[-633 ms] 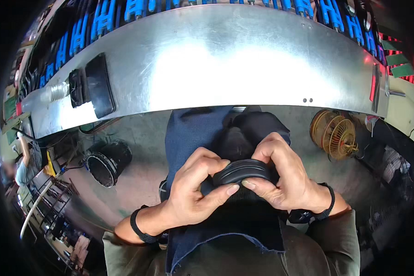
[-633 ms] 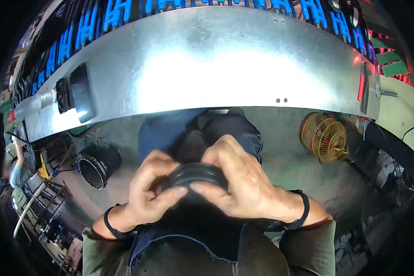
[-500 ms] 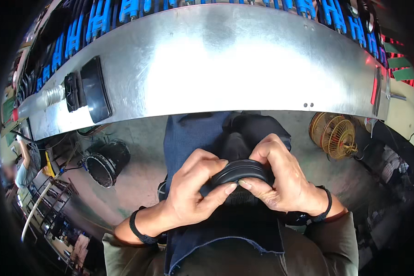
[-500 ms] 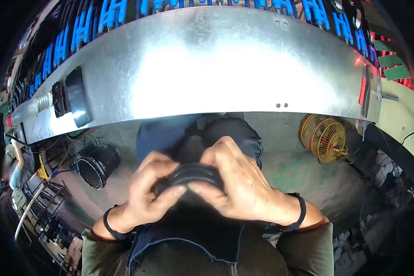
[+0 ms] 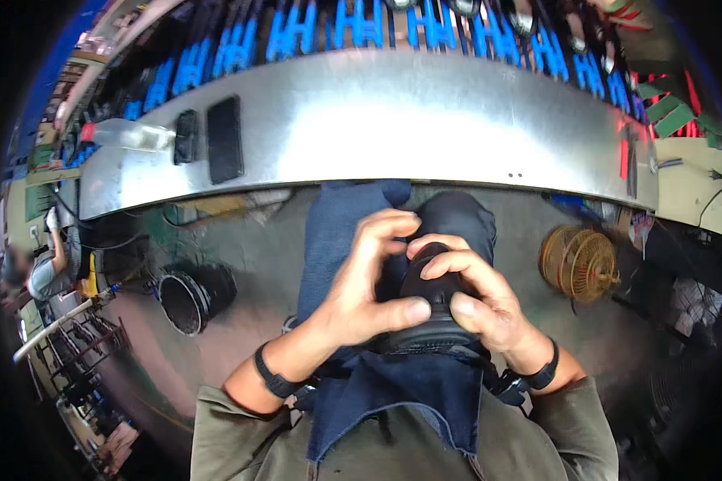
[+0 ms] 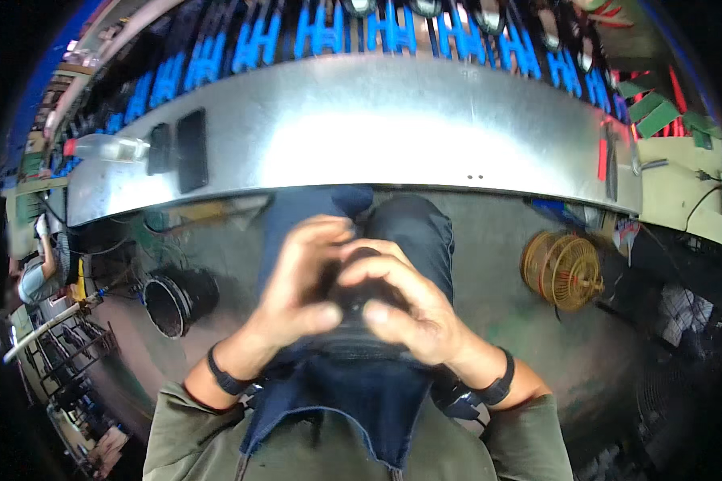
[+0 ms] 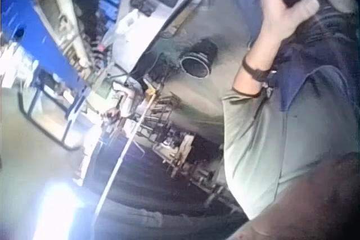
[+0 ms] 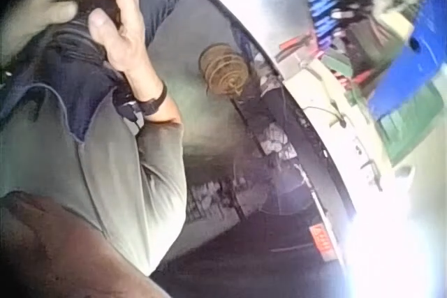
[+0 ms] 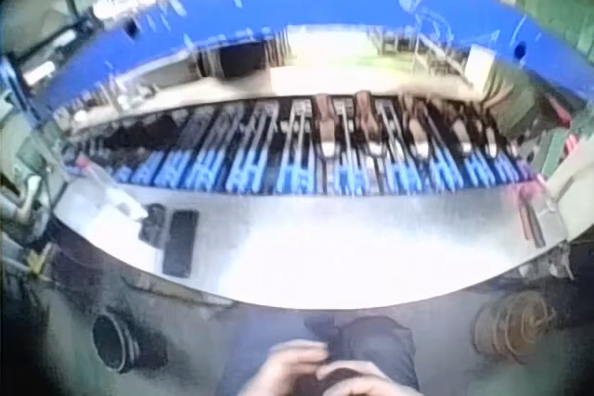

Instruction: Manipulating shoe uppers and soles during the manufacturing process on an assembly line.

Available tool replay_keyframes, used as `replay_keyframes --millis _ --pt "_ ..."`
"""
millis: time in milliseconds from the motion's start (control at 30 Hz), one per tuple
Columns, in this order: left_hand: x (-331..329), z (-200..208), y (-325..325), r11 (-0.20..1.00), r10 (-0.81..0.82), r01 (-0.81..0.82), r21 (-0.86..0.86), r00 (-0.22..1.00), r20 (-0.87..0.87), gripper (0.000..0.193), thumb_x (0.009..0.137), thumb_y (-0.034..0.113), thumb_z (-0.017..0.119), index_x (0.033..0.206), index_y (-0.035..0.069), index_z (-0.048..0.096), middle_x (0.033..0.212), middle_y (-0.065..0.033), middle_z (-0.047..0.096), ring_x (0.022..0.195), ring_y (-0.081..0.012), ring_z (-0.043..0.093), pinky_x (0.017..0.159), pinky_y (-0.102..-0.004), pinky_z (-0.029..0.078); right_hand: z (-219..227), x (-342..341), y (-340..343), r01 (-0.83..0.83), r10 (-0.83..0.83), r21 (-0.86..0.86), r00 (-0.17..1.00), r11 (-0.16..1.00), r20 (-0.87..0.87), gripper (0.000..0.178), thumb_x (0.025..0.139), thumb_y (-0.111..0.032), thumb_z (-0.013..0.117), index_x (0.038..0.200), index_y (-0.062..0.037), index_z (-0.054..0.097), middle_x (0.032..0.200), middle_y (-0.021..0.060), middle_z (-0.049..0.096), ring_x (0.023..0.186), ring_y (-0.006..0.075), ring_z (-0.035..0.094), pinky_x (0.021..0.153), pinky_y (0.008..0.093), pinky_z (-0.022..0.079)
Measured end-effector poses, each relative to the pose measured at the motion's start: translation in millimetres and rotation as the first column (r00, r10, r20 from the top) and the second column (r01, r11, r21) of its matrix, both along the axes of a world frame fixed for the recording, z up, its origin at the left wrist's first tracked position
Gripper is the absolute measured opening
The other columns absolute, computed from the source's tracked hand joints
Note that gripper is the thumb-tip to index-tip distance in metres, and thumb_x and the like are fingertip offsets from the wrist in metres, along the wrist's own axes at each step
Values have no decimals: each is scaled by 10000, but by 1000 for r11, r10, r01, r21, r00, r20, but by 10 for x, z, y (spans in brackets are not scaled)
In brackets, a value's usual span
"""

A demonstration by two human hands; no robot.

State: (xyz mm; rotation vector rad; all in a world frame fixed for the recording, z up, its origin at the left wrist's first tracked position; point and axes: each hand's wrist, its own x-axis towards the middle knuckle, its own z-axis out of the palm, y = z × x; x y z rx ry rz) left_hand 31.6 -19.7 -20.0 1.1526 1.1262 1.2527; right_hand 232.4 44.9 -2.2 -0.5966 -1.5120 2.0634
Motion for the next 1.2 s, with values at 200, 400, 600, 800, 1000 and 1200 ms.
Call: replay_keyframes --millis 200,400,600,800,1000,1200 --pt "131 298 -133 989 -145 143 29 948 283 667 1017 294 456 1556 -22 222 1489 -155 381 1431 -232 316 1201 -371 216 197 -262 -289 301 -284 75 942 951 -179 511 1042 -402 433 1273 38 553 1290 138 588 1230 221 528 1102 352 361" --pt "-8 1868 -212 526 -192 363 769 932 -308 741 825 481 662 1362 -11 522 1334 -244 507 1256 -431 492 1059 -516 375 1234 -537 -658 511 -76 407 688 757 -722 658 970 -626 529 1277 -44 518 1329 196 559 1236 303 535 1084 462 403" --pt "-659 616 -420 957 -54 255 -135 618 784 914 939 520 660 1519 -34 224 1511 -180 365 1401 -260 389 1183 -417 307 309 -909 -68 484 -432 206 866 850 -254 725 939 -405 652 1510 -46 388 1499 159 452 1253 255 566 1102 392 410" --pt "-70 -159 -1007 949 312 -316 2 939 143 1042 771 394 894 1501 -31 283 1444 -178 454 1375 -262 427 1166 -396 326 -67 -709 -875 289 -334 474 943 832 11 601 897 -115 661 1460 -5 484 1340 147 555 1268 267 543 1098 365 408" --pt "-129 -89 -702 879 477 -433 -200 820 318 809 897 407 765 1465 -4 360 1412 -133 508 1291 -249 504 1110 -417 402 -211 -86 -940 61 -213 413 918 909 334 597 1004 -265 520 1507 28 389 1455 252 462 1329 369 496 1122 425 384" --pt "180 -238 -1041 525 -81 220 -822 975 209 756 944 560 637 1422 3 451 1415 -189 512 1243 -353 555 1062 -466 461 195 809 -915 448 -668 652 734 612 123 648 1063 -478 339 1355 67 532 1321 241 577 1239 348 558 1070 431 416"
